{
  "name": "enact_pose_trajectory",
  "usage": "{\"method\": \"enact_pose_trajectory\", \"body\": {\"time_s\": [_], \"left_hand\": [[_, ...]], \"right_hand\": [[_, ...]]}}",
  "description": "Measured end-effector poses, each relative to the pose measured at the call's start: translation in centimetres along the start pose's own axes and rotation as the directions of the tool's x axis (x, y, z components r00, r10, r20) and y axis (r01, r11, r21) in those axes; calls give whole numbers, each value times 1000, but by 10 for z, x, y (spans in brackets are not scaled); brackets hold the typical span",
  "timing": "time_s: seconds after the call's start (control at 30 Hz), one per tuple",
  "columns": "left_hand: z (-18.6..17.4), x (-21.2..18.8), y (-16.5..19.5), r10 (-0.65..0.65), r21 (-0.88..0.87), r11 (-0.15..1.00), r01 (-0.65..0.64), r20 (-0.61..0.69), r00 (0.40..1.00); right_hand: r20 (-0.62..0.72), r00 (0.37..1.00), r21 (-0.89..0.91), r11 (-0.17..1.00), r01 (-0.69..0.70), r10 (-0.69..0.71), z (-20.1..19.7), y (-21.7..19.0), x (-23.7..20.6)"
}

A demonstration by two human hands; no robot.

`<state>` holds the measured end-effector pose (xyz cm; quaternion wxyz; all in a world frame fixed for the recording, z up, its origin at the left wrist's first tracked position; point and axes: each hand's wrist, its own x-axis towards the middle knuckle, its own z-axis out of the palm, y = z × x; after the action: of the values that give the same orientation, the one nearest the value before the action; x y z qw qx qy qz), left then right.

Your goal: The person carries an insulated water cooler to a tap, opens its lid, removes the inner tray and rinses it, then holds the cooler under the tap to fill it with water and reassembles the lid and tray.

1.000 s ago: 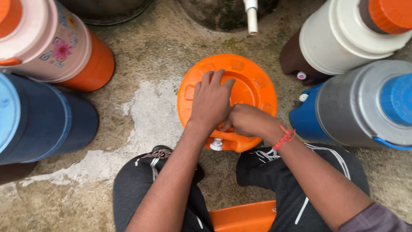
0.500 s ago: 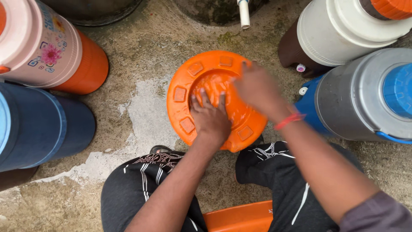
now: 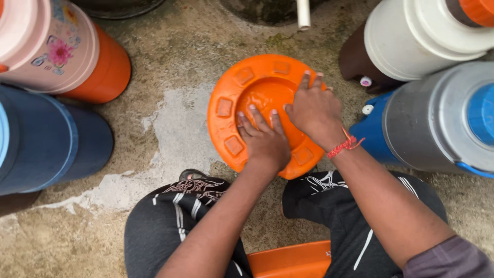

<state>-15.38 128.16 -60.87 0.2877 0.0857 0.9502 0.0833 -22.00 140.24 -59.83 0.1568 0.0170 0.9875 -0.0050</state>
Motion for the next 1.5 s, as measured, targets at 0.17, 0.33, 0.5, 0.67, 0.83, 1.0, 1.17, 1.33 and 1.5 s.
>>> {"method": "enact_pose_trajectory", "body": {"time_s": [0.17,0.33,0.5,0.67,0.83,1.0,1.17,1.33,1.5], "left_hand": [[11,14,1,11,-108,994,-8,35,999],[45,32,-2,63,-134,989,-68,-40,997],[57,41,-1,114,-217,964,-152,-177,978],[31,28,6,-32,-89,996,25,-73,997],[-3,8,1,-55,-230,973,32,-93,994],[-27,22,-27,51,-262,961,-88,-148,988],[-31,48,-47,329,201,943,-264,-685,650],[-34,66,-69,235,162,972,-171,-703,671],[-43,71,-95,-386,-300,890,344,-90,918]], "right_hand": [[-392,878,-44,959,279,-274,8,-25,26],[-107,837,174,819,547,-537,-9,-106,26],[37,702,-38,701,712,-711,-11,-139,15],[-123,840,-81,848,523,-529,-25,-57,36],[-190,896,-66,916,396,-401,-22,5,11],[147,989,14,1000,-1,-1,-9,24,-34],[57,998,94,995,-27,22,-12,13,-42],[-108,994,84,996,-21,30,-5,12,-19],[313,943,377,897,-232,112,6,55,21]]}}
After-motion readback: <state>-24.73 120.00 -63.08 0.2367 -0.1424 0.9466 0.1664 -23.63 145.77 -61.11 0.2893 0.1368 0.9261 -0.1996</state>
